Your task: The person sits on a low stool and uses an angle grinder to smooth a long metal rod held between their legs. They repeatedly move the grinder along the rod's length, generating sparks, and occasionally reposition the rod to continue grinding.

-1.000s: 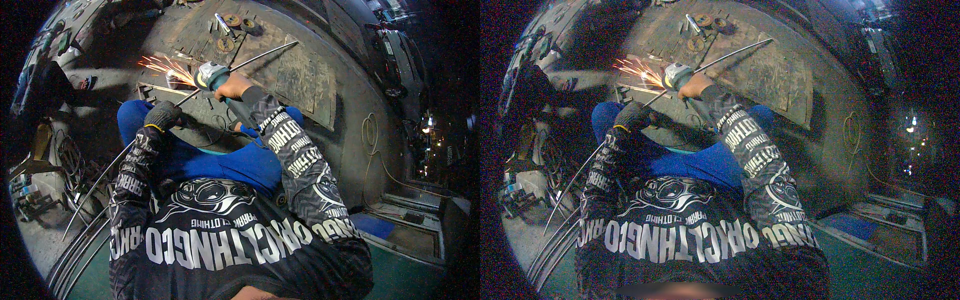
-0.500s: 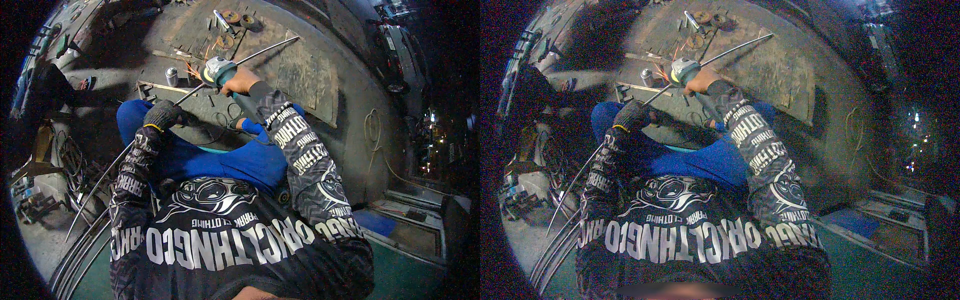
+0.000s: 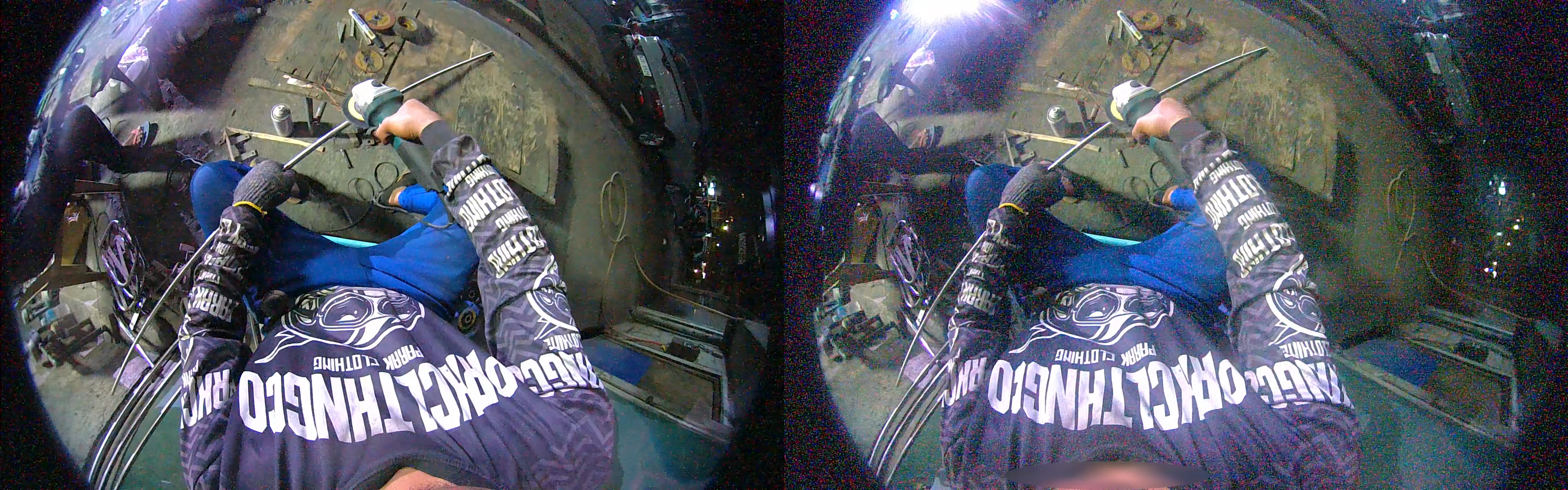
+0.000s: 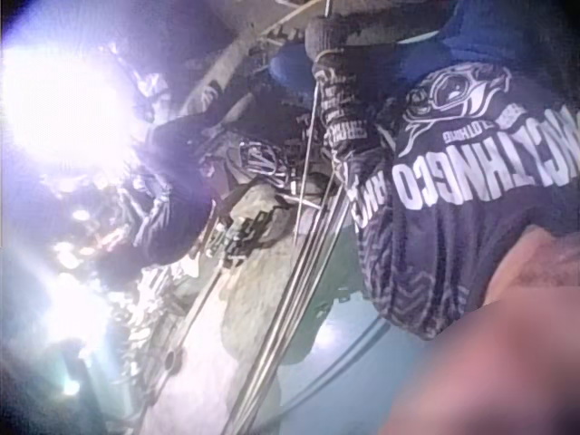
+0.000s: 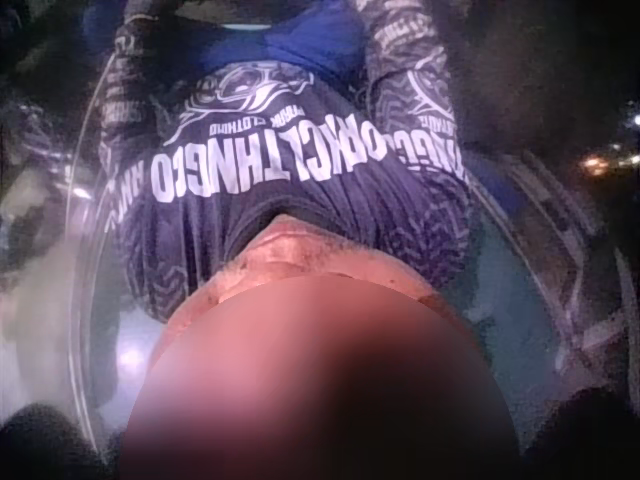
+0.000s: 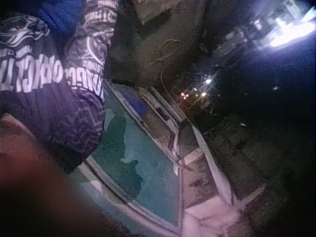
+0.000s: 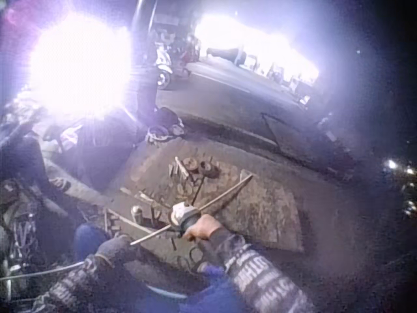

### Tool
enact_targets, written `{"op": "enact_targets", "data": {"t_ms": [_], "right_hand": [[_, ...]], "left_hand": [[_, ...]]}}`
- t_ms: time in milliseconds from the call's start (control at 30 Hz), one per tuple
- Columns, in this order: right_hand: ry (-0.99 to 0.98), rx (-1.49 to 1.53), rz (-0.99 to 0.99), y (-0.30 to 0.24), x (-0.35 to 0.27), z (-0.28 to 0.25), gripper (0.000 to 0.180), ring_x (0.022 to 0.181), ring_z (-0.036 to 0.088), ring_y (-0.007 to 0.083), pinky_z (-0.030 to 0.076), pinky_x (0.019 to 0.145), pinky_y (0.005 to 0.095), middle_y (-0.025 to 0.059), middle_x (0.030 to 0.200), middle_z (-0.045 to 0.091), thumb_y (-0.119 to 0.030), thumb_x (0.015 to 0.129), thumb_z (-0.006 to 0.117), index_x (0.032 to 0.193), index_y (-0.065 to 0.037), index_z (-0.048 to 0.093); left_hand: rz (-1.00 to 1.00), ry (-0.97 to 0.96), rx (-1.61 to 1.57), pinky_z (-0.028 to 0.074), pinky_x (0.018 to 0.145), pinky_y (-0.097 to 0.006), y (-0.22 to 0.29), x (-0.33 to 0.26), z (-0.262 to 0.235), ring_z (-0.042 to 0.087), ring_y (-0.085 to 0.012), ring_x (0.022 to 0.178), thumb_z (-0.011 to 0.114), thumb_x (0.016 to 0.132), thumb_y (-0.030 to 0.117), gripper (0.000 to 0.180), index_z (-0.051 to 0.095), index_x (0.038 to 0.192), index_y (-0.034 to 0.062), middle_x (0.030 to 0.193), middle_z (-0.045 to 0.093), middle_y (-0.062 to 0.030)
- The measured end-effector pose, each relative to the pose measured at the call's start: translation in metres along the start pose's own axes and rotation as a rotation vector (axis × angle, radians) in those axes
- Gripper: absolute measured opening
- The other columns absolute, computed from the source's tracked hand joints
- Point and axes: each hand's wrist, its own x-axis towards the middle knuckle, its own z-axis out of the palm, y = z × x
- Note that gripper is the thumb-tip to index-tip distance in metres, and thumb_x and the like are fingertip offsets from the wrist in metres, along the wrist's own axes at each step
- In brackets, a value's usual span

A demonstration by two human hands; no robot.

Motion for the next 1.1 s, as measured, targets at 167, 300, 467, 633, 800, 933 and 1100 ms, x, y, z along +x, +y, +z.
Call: {"op": "enact_targets", "data": {"t_ms": [167, 300, 467, 633, 800, 933, 1100], "right_hand": [[0.024, -0.003, 0.003, 0.013, 0.003, -0.01, 0.061, 0.086, 0.068, 0.033, 0.053, 0.076, 0.037, 0.023, 0.093, 0.07, -0.046, 0.05, 0.081, 0.082, 0.005, 0.071], [-0.021, -0.045, 0.031, 0.018, 0.007, -0.022, 0.068, 0.102, 0.065, 0.0336, 0.052, 0.086, 0.0384, 0.0231, 0.11, 0.068, -0.048, 0.054, 0.08, 0.098, 0.002, 0.071], [-0.083, -0.155, 0.083, 0.023, 0.008, -0.035, 0.067, 0.109, 0.063, 0.033, 0.05, 0.092, 0.0396, 0.0202, 0.118, 0.067, -0.05, 0.055, 0.079, 0.106, -0.005, 0.072], [0.057, -0.039, -0.003, 0.039, 0.009, -0.042, 0.053, 0.085, 0.067, 0.0288, 0.053, 0.076, 0.036, 0.0182, 0.09, 0.071, -0.046, 0.052, 0.08, 0.079, -0.001, 0.072], [0.057, -0.031, 0.082, 0.06, 0.03, -0.042, 0.05, 0.081, 0.067, 0.0283, 0.053, 0.073, 0.0367, 0.0178, 0.087, 0.071, -0.047, 0.053, 0.079, 0.078, -0.004, 0.074], [0.001, -0.193, -0.036, 0.078, 0.047, -0.05, 0.043, 0.088, 0.067, 0.0284, 0.052, 0.078, 0.0372, 0.016, 0.095, 0.071, -0.05, 0.059, 0.076, 0.084, -0.015, 0.076], [-0.098, -0.261, -0.144, 0.101, 0.053, -0.066, 0.043, 0.104, 0.065, 0.0318, 0.051, 0.089, 0.0399, 0.0144, 0.113, 0.07, -0.057, 0.069, 0.067, 0.096, -0.025, 0.076]], "left_hand": [[0.028, -0.01, 0.006, 0.053, 0.077, -0.045, -0.003, 0.001, 0.0, 0.068, -0.0376, 0.084, 0.062, 0.083, 0.035, 0.037, 0.074, 0.093, 0.0005, 0.087, 0.069, -0.024], [-0.122, -0.069, -0.077, 0.053, 0.074, -0.043, 0.016, -0.012, -0.016, 0.069, -0.0347, 0.08, 0.066, 0.081, 0.033, 0.036, 0.074, 0.094, 0.0005, 0.084, 0.07, -0.0224], [-0.147, -0.086, -0.168, 0.053, 0.07, -0.041, 0.035, -0.029, -0.031, 0.07, -0.0321, 0.075, 0.068, 0.079, 0.031, 0.035, 0.073, 0.096, 0.0006, 0.081, 0.07, -0.021], [-0.07, -0.024, -0.234, 0.054, 0.073, -0.042, 0.018, -0.029, -0.02, 0.07, -0.0333, 0.078, 0.066, 0.081, 0.03, 0.035, 0.071, 0.1, 0.001, 0.087, 0.07, -0.0213], [0.029, -0.007, 0.052, 0.053, 0.079, -0.044, 0.02, -0.027, -0.019, 0.069, -0.0357, 0.089, 0.063, 0.083, 0.032, 0.036, 0.069, 0.102, 0.0019, 0.092, 0.07, -0.0216], [-0.136, -0.099, 0.003, 0.053, 0.08, -0.047, 0.039, -0.044, -0.039, 0.067, -0.0387, 0.092, 0.06, 0.085, 0.037, 0.039, 0.07, 0.101, 0.0019, 0.095, 0.069, -0.0241], [-0.089, -0.076, 0.076, 0.052, 0.079, -0.05, 0.044, -0.057, -0.045, 0.066, -0.042, 0.091, 0.055, 0.089, 0.046, 0.048, 0.07, 0.099, 0.0019, 0.095, 0.068, -0.0258]]}}
